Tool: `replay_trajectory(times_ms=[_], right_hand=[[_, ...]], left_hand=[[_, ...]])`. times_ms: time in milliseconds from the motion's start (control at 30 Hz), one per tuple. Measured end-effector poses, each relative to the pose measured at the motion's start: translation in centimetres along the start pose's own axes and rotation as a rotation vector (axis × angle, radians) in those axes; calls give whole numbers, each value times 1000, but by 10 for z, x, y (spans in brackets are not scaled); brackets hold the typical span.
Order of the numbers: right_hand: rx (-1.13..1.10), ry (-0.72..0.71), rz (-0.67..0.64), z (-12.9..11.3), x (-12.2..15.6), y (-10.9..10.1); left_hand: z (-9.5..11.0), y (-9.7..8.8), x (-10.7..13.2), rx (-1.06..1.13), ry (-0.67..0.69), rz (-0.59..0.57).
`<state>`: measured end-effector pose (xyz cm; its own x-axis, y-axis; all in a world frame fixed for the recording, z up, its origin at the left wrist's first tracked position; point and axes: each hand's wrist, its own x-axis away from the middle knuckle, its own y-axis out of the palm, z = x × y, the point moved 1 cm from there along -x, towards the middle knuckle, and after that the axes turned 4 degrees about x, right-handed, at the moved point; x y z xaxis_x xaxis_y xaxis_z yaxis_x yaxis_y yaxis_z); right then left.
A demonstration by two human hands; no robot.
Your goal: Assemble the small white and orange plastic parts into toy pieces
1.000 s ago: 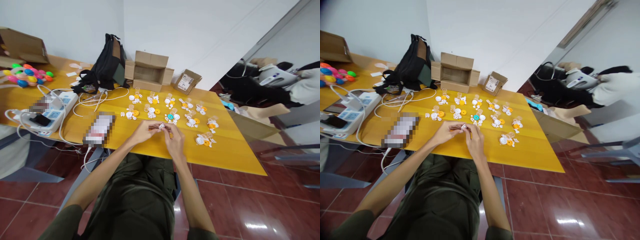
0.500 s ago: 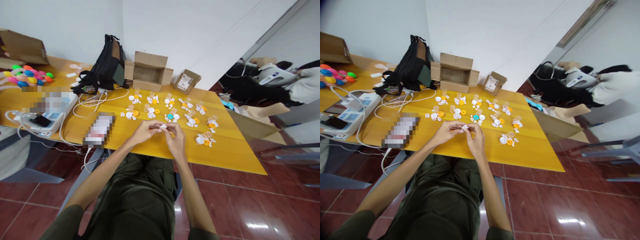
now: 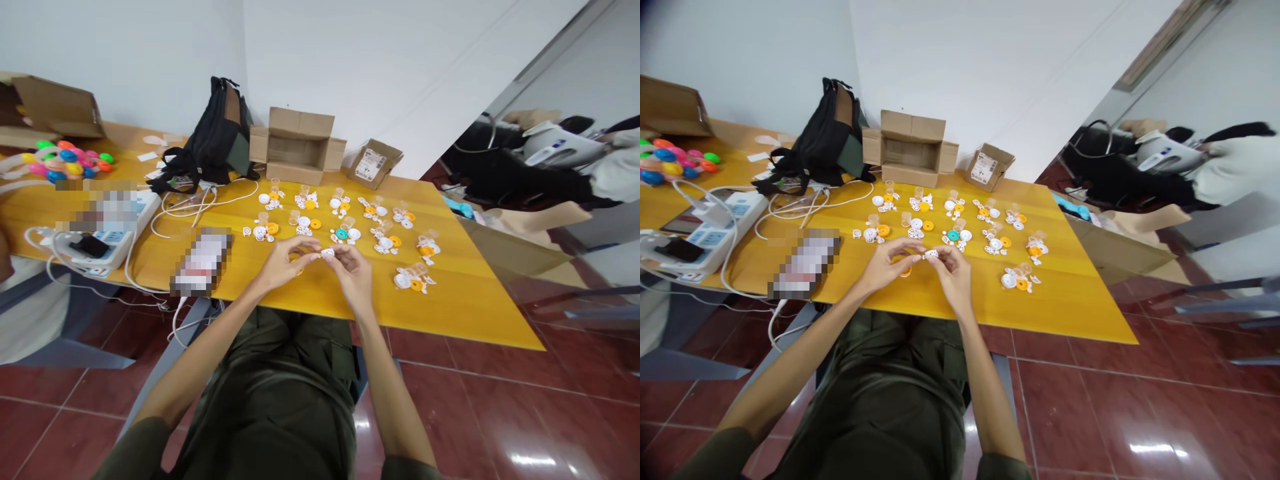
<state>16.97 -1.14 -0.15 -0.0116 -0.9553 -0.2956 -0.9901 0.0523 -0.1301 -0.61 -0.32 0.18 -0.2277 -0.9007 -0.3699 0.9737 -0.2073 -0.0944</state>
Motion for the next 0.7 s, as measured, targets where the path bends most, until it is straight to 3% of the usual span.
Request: replay_trajectory(times_ms=[100,233,400,700], right_hand=[[0,33,-19,2,-1,-1],[5,55,-55,1,-3,0],[21,57,-147,-3,-3,5],[143,-57,-287,-8,-6,8]], left_hand=[[4,-14,9,-136,29,69],[4,-26,24,-315,-44,13],[0,-25,30,-372,-115,-58],[0,-20,25,-366,-116,-91]])
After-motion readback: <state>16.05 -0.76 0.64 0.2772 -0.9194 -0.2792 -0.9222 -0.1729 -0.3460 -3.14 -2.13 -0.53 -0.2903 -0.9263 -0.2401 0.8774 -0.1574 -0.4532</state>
